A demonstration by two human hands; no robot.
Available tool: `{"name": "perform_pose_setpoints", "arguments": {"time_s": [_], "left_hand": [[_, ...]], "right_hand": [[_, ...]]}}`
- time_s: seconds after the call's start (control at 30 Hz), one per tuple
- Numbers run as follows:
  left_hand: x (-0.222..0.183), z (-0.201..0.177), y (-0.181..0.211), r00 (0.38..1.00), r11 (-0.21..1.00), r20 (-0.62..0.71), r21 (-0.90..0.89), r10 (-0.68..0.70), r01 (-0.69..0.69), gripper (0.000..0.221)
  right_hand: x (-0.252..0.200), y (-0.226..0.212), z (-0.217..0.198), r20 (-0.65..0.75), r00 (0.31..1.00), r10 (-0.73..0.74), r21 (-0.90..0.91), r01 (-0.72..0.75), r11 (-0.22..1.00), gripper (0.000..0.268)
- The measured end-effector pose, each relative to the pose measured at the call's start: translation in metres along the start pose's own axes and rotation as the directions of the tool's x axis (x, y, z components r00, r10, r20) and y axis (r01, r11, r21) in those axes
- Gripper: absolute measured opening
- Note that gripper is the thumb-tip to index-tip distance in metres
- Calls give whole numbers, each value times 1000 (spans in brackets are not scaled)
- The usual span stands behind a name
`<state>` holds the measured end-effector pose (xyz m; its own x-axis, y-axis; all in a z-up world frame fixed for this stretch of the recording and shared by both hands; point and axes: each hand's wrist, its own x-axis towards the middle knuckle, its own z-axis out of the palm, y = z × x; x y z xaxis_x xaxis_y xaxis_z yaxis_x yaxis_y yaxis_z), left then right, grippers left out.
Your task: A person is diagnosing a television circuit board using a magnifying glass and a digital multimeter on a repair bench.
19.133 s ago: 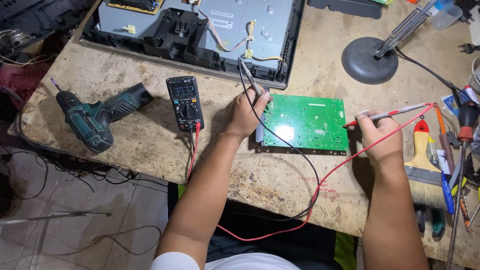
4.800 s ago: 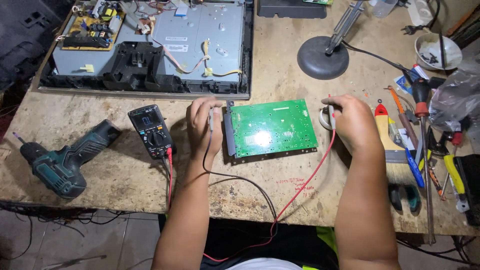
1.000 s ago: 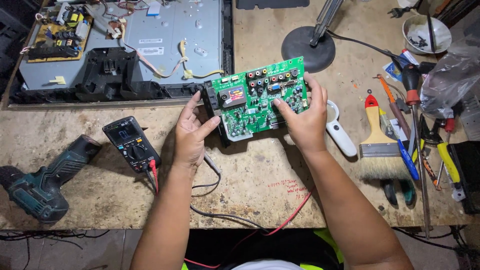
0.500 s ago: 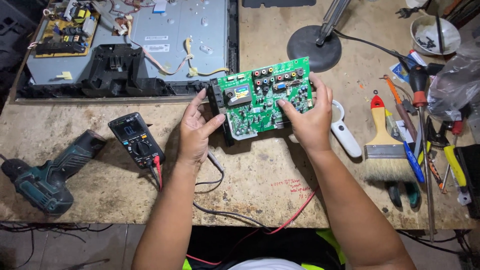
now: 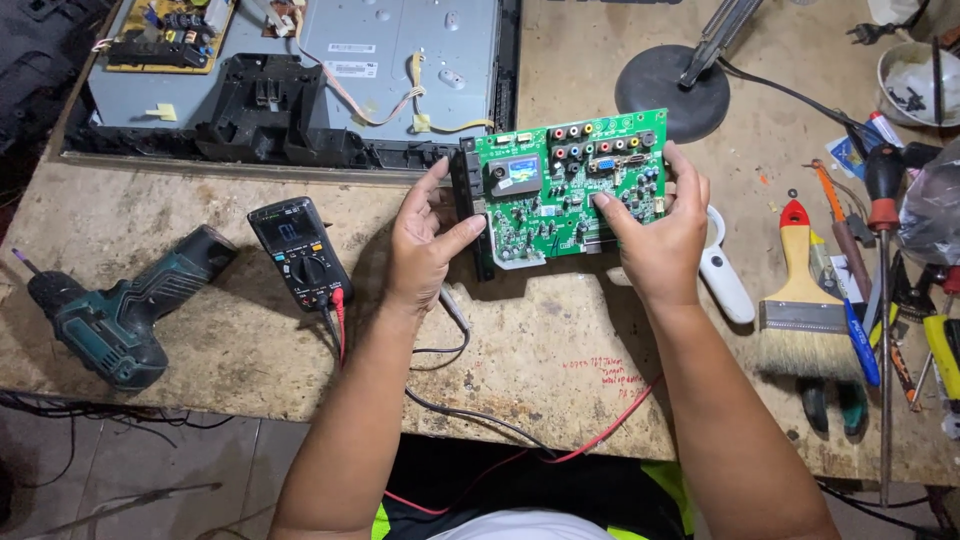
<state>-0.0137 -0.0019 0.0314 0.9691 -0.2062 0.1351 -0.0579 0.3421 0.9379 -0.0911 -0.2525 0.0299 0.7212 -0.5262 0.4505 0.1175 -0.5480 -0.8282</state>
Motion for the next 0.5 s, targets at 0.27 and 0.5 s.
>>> {"name": "perform_pose_setpoints", "arguments": {"time_s": [0.27, 0.5], "left_hand": [[-3, 0, 12, 999, 990, 46, 138, 7, -13, 99], [-3, 1, 16, 999, 991, 27, 132, 35, -38, 99]], "right_hand": [[5, -17, -7, 79, 997, 6, -18, -4, 1000, 90], [5, -28, -5, 185, 981, 53, -51, -45, 998, 109]]}}
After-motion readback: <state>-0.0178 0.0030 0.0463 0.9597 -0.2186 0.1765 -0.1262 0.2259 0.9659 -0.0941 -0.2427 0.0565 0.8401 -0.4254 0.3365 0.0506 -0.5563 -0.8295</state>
